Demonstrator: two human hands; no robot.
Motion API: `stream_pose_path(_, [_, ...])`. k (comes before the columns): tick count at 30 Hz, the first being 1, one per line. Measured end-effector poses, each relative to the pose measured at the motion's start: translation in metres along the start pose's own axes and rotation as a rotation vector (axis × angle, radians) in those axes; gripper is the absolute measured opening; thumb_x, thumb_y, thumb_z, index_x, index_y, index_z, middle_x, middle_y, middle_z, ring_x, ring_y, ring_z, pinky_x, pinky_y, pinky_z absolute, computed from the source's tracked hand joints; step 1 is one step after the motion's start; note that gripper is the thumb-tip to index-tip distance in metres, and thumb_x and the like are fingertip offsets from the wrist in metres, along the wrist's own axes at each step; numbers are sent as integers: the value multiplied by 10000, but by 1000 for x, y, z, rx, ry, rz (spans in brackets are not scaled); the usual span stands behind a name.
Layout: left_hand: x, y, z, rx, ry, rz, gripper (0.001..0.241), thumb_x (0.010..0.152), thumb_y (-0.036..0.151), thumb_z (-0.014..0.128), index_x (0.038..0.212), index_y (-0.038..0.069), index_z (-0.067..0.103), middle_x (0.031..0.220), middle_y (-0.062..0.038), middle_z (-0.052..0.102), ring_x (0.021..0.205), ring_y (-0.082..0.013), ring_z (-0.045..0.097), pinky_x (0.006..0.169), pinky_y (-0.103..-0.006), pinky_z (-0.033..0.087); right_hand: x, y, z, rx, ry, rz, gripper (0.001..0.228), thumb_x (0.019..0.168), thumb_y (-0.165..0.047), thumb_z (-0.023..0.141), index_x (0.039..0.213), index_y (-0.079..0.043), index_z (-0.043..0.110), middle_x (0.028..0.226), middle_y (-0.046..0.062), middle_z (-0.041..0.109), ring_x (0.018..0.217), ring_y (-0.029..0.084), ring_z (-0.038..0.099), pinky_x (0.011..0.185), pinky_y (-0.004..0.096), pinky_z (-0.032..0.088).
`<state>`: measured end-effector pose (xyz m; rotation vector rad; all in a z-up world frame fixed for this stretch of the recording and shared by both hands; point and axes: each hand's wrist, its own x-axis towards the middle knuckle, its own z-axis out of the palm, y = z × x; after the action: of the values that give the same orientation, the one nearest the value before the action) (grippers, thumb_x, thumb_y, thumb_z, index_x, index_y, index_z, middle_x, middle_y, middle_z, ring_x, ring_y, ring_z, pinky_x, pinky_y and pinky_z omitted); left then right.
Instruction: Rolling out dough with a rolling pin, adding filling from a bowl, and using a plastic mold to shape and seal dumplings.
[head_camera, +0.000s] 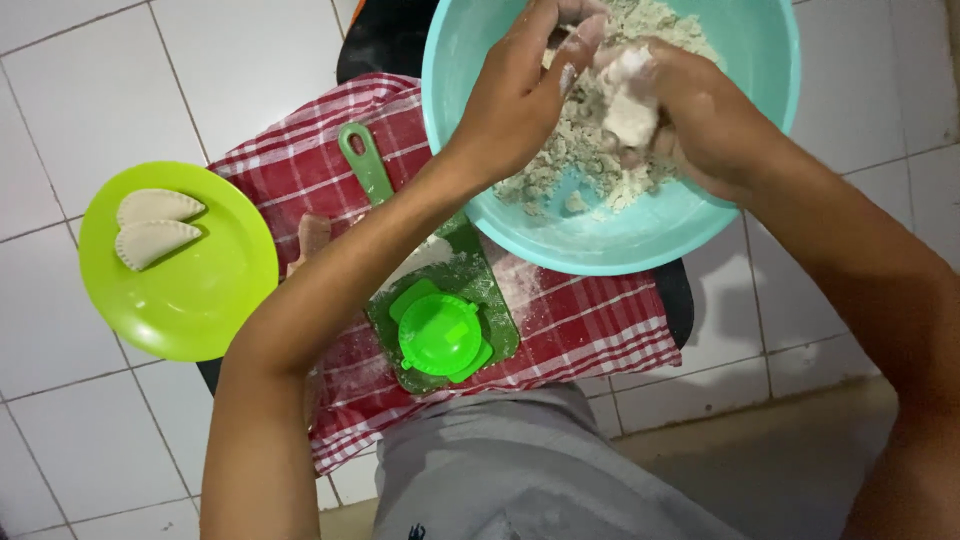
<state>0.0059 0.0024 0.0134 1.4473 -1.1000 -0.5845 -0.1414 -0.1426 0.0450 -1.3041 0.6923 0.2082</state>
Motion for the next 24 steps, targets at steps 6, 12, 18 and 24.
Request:
stream_pose_path(6, [-1, 0, 2, 16, 21, 14, 227, 1101, 242, 480, 1260, 96, 550, 1144, -67, 688, 931, -186, 676, 836, -347, 557, -11, -6, 8, 62, 119, 48, 412, 1084, -384, 399, 1281, -90, 610, 800, 9, 597, 470, 31, 453, 386, 170, 347])
stream_pose_path(12, [0, 2, 0, -9, 14, 11, 299, 1114, 334, 422, 1243, 89, 537, 1154, -68, 671, 976, -192, 694, 844, -356, 594, -12, 0, -2, 297, 64, -66, 464, 1037, -285, 492, 1420, -34, 566, 1029, 76, 652, 848, 106, 655, 691, 224, 621])
stream_pose_path(18, [-5, -6, 2, 9, -3, 14, 278, 1149, 287, 470, 1390, 149, 467, 1322, -93, 672, 1154, -253, 741, 997, -390, 587, -19, -10, 15, 55, 128, -138, 391, 1097, -295, 465, 1462, -176, 534, 1234, -14, 644, 800, -32, 559, 489, 78, 366])
stream_pose_path(24, [-3, -1, 5, 36, -55, -54, 260, 1099, 245, 532, 1320, 110, 505, 1330, -44, 566, 1114, -192, 671, 894, -330, 601, -3, 22, -3, -75, 110, -125, 603, 1139, -481, 420, 724, -77, 590, 610, 42, 538, 415, 109, 445, 396, 241, 376])
